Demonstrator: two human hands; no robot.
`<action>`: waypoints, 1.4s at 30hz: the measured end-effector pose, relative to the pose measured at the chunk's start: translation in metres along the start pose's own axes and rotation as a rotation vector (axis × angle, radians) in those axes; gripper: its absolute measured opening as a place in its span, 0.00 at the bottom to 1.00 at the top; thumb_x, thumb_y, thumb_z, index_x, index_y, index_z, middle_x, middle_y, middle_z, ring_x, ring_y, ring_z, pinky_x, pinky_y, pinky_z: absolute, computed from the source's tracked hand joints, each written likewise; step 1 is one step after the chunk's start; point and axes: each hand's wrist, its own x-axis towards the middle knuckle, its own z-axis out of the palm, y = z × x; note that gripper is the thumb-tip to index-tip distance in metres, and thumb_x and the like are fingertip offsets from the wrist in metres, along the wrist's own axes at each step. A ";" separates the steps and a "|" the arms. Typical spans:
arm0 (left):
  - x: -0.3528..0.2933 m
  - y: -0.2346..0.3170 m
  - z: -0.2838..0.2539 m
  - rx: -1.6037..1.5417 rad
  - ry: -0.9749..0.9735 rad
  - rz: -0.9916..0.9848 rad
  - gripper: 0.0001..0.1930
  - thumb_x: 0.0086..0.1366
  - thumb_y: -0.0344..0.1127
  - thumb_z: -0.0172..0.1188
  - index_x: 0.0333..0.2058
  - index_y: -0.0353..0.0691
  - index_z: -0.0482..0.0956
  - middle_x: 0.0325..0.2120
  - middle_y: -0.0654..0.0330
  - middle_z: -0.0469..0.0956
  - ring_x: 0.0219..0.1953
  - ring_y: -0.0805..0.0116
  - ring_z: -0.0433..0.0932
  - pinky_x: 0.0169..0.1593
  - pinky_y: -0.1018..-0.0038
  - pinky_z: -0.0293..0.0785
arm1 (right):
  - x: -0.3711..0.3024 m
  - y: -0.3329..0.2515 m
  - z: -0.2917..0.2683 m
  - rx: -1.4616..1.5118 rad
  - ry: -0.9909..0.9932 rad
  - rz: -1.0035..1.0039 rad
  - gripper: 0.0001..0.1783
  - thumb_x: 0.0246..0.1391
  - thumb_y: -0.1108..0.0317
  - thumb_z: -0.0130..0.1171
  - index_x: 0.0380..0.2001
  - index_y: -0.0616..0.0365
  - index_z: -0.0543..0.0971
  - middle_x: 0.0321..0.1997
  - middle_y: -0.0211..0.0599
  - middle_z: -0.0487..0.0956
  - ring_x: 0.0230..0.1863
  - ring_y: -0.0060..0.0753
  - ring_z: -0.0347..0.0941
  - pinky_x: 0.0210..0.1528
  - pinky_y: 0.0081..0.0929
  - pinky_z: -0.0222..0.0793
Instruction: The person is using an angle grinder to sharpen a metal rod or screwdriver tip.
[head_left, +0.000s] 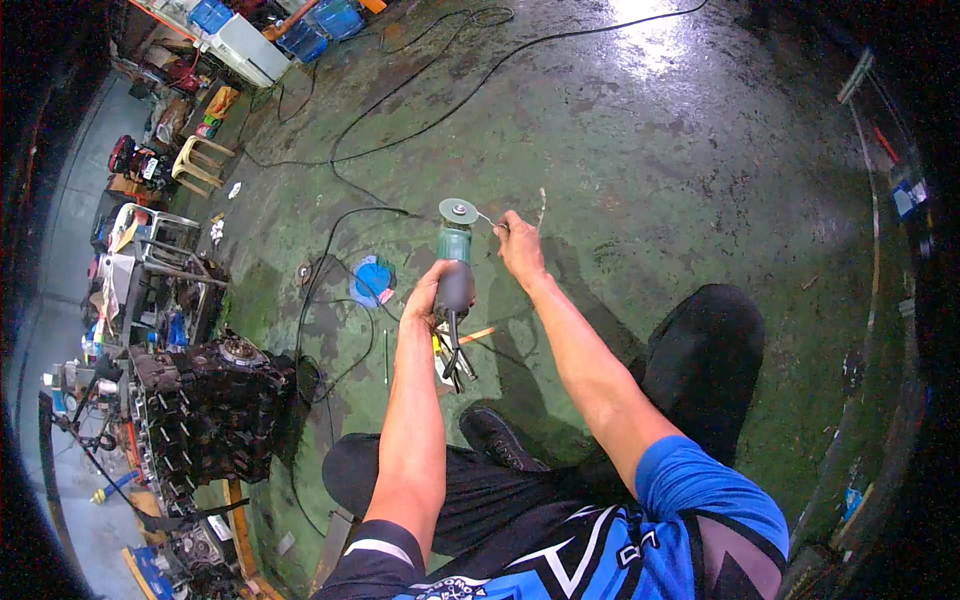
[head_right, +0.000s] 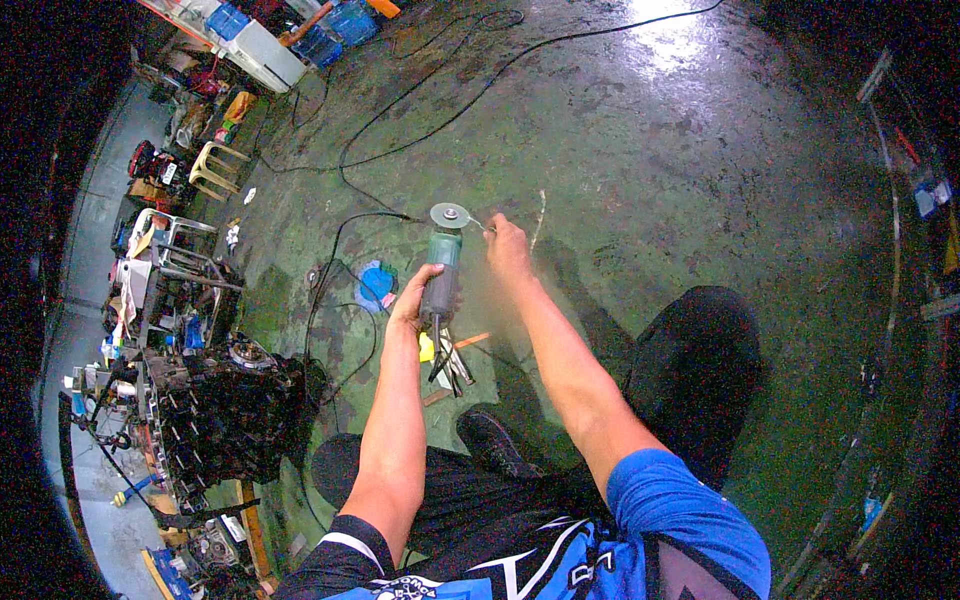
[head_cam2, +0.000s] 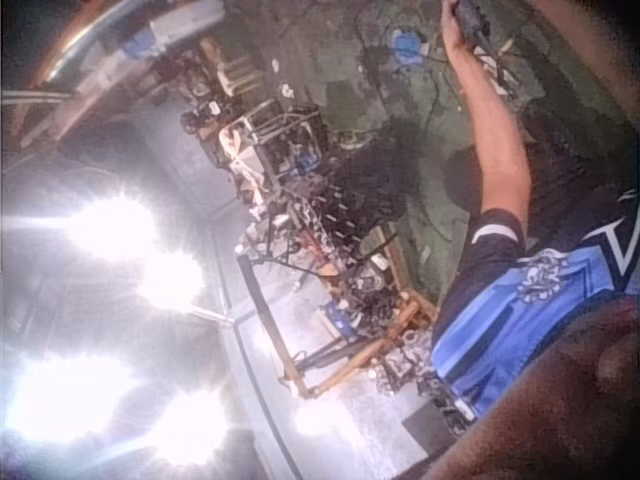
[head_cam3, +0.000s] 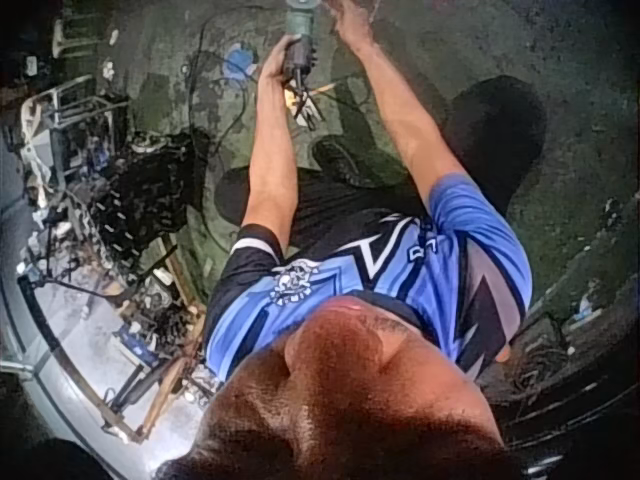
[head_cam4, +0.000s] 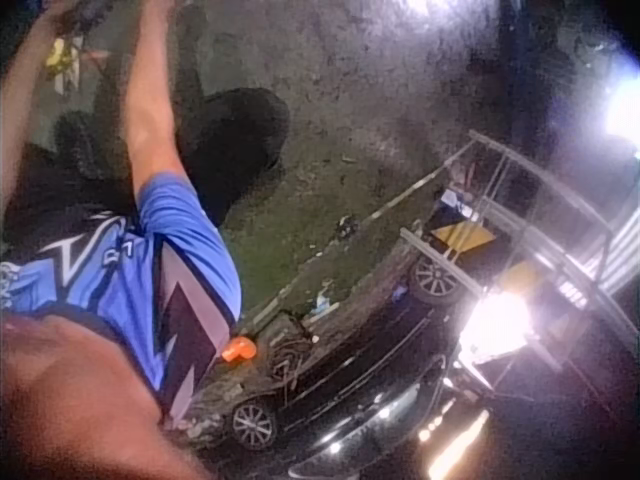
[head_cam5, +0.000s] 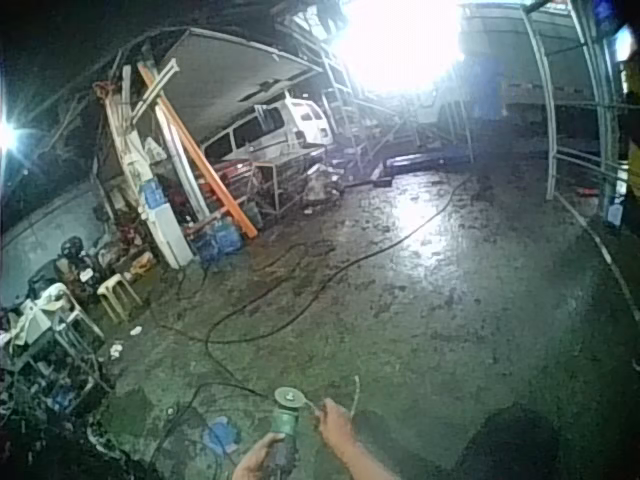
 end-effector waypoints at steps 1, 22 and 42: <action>0.000 0.000 -0.002 0.000 0.003 0.002 0.25 0.61 0.49 0.61 0.45 0.30 0.73 0.30 0.51 0.80 0.24 0.59 0.82 0.29 0.65 0.82 | 0.000 -0.001 0.000 0.002 -0.002 -0.001 0.10 0.56 0.69 0.62 0.38 0.60 0.75 0.36 0.55 0.81 0.42 0.61 0.77 0.43 0.50 0.71; -0.003 0.000 0.000 -0.033 -0.001 0.034 0.24 0.61 0.48 0.61 0.44 0.30 0.73 0.29 0.51 0.80 0.24 0.59 0.81 0.29 0.66 0.82 | -0.016 -0.021 0.002 -0.224 0.084 -0.309 0.05 0.58 0.72 0.57 0.37 0.58 0.74 0.38 0.50 0.71 0.36 0.61 0.74 0.35 0.51 0.72; -0.003 0.003 0.002 0.011 -0.006 0.005 0.26 0.60 0.50 0.62 0.43 0.28 0.74 0.28 0.51 0.80 0.23 0.59 0.81 0.29 0.67 0.82 | 0.001 0.014 0.011 0.125 0.144 -0.035 0.08 0.54 0.68 0.64 0.33 0.59 0.76 0.29 0.48 0.78 0.33 0.55 0.76 0.36 0.46 0.71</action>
